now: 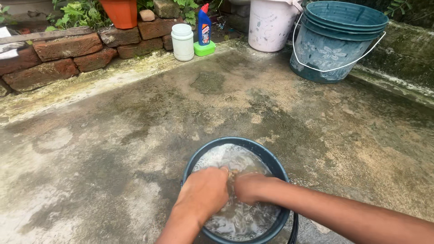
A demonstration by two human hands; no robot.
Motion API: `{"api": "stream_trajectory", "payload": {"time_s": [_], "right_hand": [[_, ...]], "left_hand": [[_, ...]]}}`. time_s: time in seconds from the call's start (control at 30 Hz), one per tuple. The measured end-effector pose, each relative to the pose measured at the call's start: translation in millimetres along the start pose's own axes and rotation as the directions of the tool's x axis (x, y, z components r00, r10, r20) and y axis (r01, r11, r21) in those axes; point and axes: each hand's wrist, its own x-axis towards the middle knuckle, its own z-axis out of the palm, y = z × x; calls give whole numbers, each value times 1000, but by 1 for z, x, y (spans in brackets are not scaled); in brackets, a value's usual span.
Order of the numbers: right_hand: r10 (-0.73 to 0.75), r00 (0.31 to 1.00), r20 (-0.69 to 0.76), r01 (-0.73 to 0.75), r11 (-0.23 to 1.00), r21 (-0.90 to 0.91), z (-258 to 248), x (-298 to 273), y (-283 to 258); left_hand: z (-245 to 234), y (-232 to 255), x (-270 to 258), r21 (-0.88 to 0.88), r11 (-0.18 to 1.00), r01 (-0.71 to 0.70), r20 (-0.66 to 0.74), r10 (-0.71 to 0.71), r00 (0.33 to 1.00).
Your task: The person rinses a patterned cloth in a bucket of soapy water, wrings it out, and then uses the wet cloth to scrub a concrete floor surface by hand.
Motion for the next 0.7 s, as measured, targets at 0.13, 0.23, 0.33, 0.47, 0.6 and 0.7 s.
{"api": "stream_trajectory", "payload": {"time_s": [0.13,0.23,0.33,0.47,0.6,0.7], "right_hand": [[-6,1000,-6,5,996,-88,7,9,-2],[-164,975,-152,194,957,214,-24,-20,12],[-390,870,-300,485,578,656,-49,-68,23],[-397,853,-338,502,450,738,-75,-126,26],[-398,843,-363,536,554,637,-96,-168,24],[-421,865,-274,497,638,588,-96,-168,19]], "left_hand": [[-7,3,-2,20,999,50,130,-52,990],[-20,10,-4,-119,988,102,71,-94,993],[-32,12,-8,-434,900,51,-120,-113,986],[-50,13,-7,-691,713,-122,-234,-60,970],[-87,14,2,-735,609,-298,-302,100,948],[-116,21,-1,-891,442,-101,-91,43,995]]}}
